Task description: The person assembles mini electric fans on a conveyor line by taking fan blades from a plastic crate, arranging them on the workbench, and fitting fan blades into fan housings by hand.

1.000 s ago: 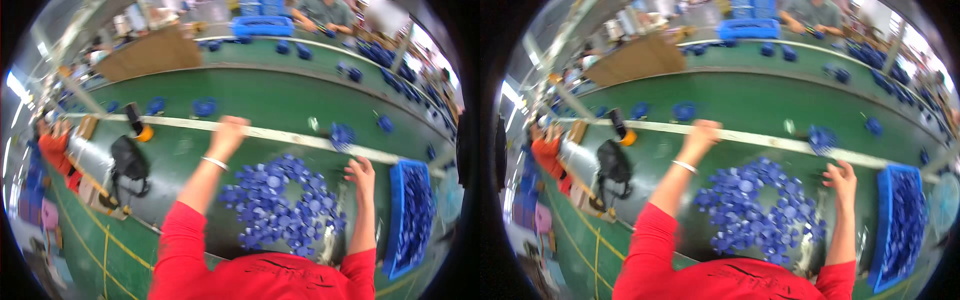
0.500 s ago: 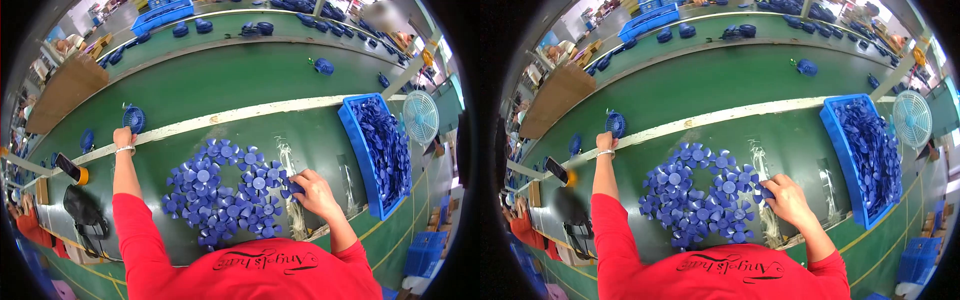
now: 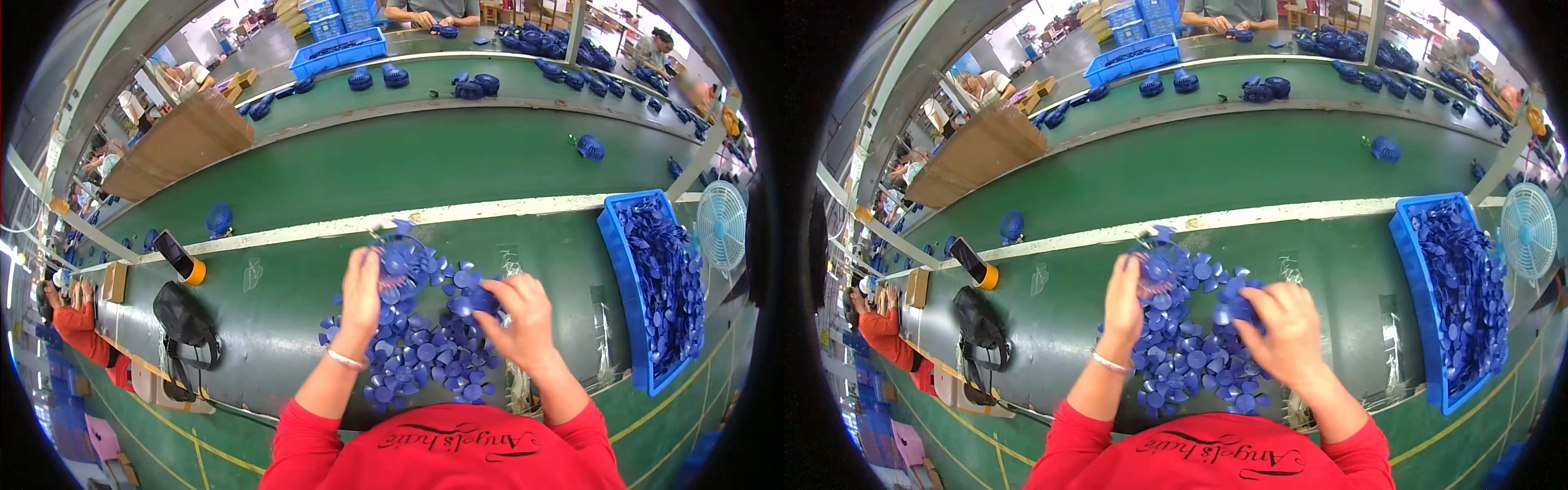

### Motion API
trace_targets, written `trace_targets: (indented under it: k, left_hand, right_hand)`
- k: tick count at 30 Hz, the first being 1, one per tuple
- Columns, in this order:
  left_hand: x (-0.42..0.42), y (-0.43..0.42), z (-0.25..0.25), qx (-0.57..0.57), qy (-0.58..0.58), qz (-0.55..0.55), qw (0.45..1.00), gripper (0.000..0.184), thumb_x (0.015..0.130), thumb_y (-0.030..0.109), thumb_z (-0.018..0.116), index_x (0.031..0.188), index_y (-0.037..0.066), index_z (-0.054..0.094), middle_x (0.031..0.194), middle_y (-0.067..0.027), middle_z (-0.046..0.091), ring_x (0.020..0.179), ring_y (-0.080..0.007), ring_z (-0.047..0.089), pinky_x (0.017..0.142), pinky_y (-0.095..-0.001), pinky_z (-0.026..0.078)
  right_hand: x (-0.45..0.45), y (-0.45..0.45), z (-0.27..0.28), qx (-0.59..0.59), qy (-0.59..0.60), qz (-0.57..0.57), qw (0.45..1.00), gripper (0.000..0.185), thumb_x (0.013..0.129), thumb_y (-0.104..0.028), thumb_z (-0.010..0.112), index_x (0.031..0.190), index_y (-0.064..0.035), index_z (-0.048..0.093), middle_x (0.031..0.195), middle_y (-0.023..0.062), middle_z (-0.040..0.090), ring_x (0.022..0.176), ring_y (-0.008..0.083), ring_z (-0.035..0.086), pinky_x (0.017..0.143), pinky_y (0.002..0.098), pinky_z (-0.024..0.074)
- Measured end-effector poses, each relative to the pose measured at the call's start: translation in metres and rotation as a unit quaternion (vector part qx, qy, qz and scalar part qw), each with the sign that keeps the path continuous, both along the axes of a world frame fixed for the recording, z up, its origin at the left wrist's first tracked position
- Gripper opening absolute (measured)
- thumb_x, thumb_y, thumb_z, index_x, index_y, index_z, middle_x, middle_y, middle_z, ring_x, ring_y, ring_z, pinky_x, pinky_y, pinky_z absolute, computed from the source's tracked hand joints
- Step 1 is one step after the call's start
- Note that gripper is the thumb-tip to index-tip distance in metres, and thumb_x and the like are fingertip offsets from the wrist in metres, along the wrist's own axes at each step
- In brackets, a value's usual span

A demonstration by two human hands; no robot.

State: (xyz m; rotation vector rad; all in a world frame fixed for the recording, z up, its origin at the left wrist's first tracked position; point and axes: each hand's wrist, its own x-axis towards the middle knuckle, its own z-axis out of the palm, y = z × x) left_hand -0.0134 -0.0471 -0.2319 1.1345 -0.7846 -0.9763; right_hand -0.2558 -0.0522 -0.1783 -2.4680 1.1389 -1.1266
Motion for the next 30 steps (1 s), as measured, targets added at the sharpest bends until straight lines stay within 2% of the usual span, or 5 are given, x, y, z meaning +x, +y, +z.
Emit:
trace_targets:
  k: [8, 15, 21, 26, 30]
  left_hand:
    - [-0.048, 0.043, 0.015, 0.015, -0.195, 0.037, 0.98, 0.029, 0.1, 0.029, 0.044, 0.116, 0.005, 0.051, 0.091, -0.002, 0.052, 0.073, -0.0086, 0.046, 0.065, -0.0256, 0.042]
    - [-0.061, 0.041, -0.008, -0.011, -0.16, 0.009, 0.987, 0.042, 0.095, 0.029, 0.055, 0.124, 0.001, 0.044, 0.116, -0.0185, 0.056, 0.11, -0.0239, 0.054, 0.095, -0.0347, 0.041]
    - [-0.055, 0.045, 0.007, 0.018, -0.162, -0.038, 0.986, 0.044, 0.088, 0.021, 0.065, 0.122, -0.002, 0.047, 0.11, -0.0117, 0.058, 0.103, -0.0167, 0.053, 0.093, -0.0305, 0.042]
    - [-0.058, 0.042, 0.001, -0.014, -0.128, -0.052, 0.99, 0.041, 0.085, 0.014, 0.068, 0.118, -0.002, 0.05, 0.106, -0.0096, 0.058, 0.098, -0.014, 0.053, 0.089, -0.0296, 0.043]
    - [-0.057, 0.038, 0.001, -0.003, -0.18, -0.027, 0.983, 0.038, 0.08, 0.009, 0.069, 0.112, -0.003, 0.054, 0.098, -0.0123, 0.063, 0.091, -0.0163, 0.059, 0.083, -0.0308, 0.046]
  right_hand:
    - [0.055, 0.007, 0.011, -0.08, 0.044, 0.059, 0.994, 0.043, 0.065, -0.01, 0.072, 0.105, -0.0024, 0.06, 0.091, 0.0113, 0.054, 0.088, 0.0319, 0.05, 0.085, 0.0466, 0.038]
    - [0.052, 0.009, -0.009, -0.083, 0.058, 0.083, 0.991, 0.042, 0.067, -0.008, 0.069, 0.106, 0.001, 0.059, 0.096, 0.0156, 0.054, 0.095, 0.037, 0.049, 0.09, 0.0516, 0.0362]
    - [0.05, 0.006, -0.026, -0.107, -0.044, -0.012, 0.993, 0.054, 0.067, -0.019, 0.076, 0.112, 0.0026, 0.056, 0.102, 0.017, 0.053, 0.096, 0.0375, 0.049, 0.091, 0.05, 0.0375]
    - [0.039, -0.013, -0.03, 0.276, -0.119, 0.058, 0.952, 0.059, 0.057, -0.016, 0.084, 0.107, 0.0036, 0.058, 0.093, 0.0126, 0.062, 0.085, 0.0238, 0.059, 0.077, 0.0349, 0.0488]
    - [0.05, -0.013, -0.034, 0.327, -0.201, 0.058, 0.922, 0.056, 0.053, -0.01, 0.082, 0.104, 0.0018, 0.061, 0.092, 0.0101, 0.064, 0.082, 0.0207, 0.061, 0.077, 0.0333, 0.0493]
